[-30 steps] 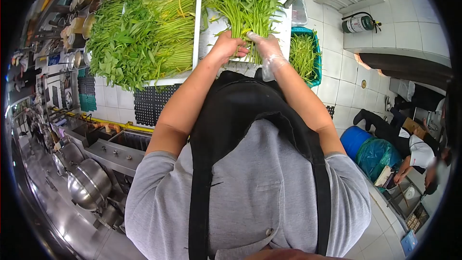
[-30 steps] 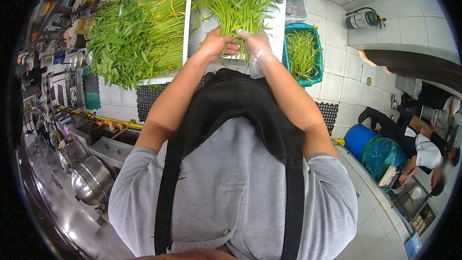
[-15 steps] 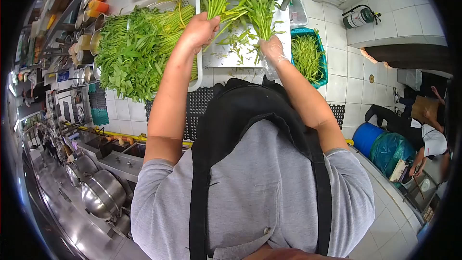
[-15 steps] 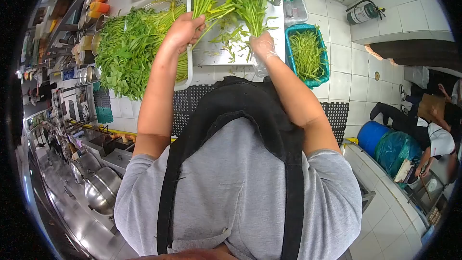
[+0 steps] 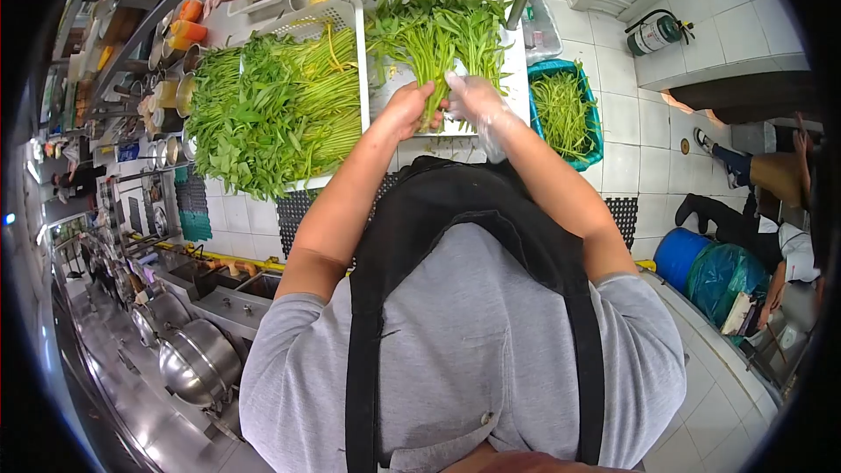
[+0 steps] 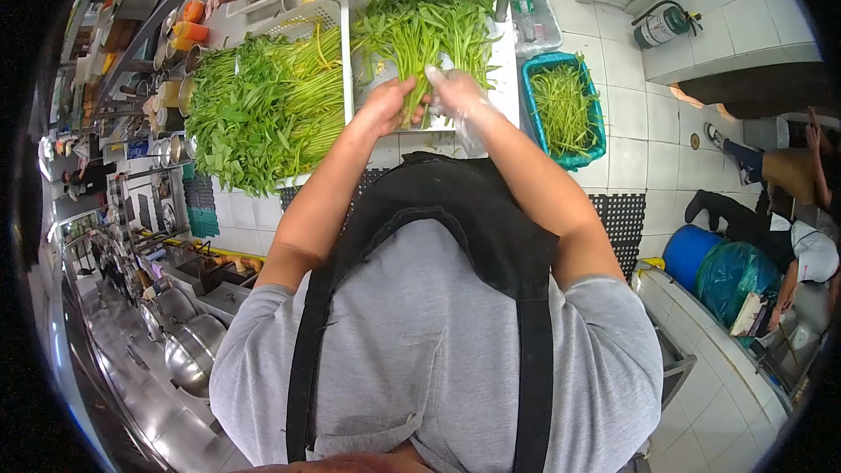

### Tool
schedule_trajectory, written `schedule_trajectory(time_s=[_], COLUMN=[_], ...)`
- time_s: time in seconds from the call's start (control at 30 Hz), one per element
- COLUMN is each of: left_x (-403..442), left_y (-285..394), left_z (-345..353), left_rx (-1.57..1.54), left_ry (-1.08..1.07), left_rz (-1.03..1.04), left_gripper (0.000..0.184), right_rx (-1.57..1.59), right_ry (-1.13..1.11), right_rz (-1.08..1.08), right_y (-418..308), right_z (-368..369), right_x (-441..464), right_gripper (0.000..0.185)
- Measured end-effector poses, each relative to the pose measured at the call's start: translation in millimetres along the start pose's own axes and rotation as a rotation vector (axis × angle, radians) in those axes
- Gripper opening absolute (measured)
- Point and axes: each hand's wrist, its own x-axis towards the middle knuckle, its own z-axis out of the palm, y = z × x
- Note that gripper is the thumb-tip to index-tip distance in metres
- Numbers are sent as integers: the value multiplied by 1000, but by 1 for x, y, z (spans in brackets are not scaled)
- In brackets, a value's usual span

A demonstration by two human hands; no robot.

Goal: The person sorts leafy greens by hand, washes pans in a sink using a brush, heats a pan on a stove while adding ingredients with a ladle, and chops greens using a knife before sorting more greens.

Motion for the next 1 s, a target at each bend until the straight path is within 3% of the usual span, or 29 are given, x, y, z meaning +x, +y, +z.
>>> schedule_trajectory(time_s=[0.03,0.17,0.27,0.3,0.33,0.4,0.43,0.53,0.6,0.63,0.67,0.73,0.8,0.9,1.0], left_x=[-4,13,13,18,12,-16,-36,-87,-98,-87,-68,-33,-40,-52,-69], left_y=[3,-12,-10,-12,-8,14,31,74,88,81,64,33,31,23,33], left_z=[5,-7,-27,-41,-46,-44,-39,-31,-36,-43,-54,-71,-65,-58,-51], left_rx=[-61,204,418,610,606,716,716,695,598,458,453,739,770,973,958], left_ry=[20,161,332,362,364,416,415,393,204,108,108,182,170,271,251], left_rz=[-5,94,205,379,377,704,705,733,568,524,529,607,575,650,629], left_gripper=[26,24,28,33,33,35,35,46,50,42,42,34,28,30,34], right_rx=[416,218,384,402,398,450,450,328,-764,-778,-785,-934,-990,-865,-723], right_ry=[-114,-172,159,199,197,252,253,173,206,116,119,-12,10,104,180], right_rz=[37,-113,-78,-57,-55,-16,-17,-41,-234,-182,-184,-275,-345,-443,-475], right_y=[13,5,14,17,16,13,16,18,-5,-36,-53,-69,-76,-102,-138], right_z=[9,16,20,18,18,18,19,16,7,3,-1,-15,-33,-58,-66], right_x=[21,24,30,35,35,33,35,38,15,-21,-44,-74,-97,-140,-174], right_gripper=[38,37,17,13,13,14,14,25,51,68,68,62,60,58,54])
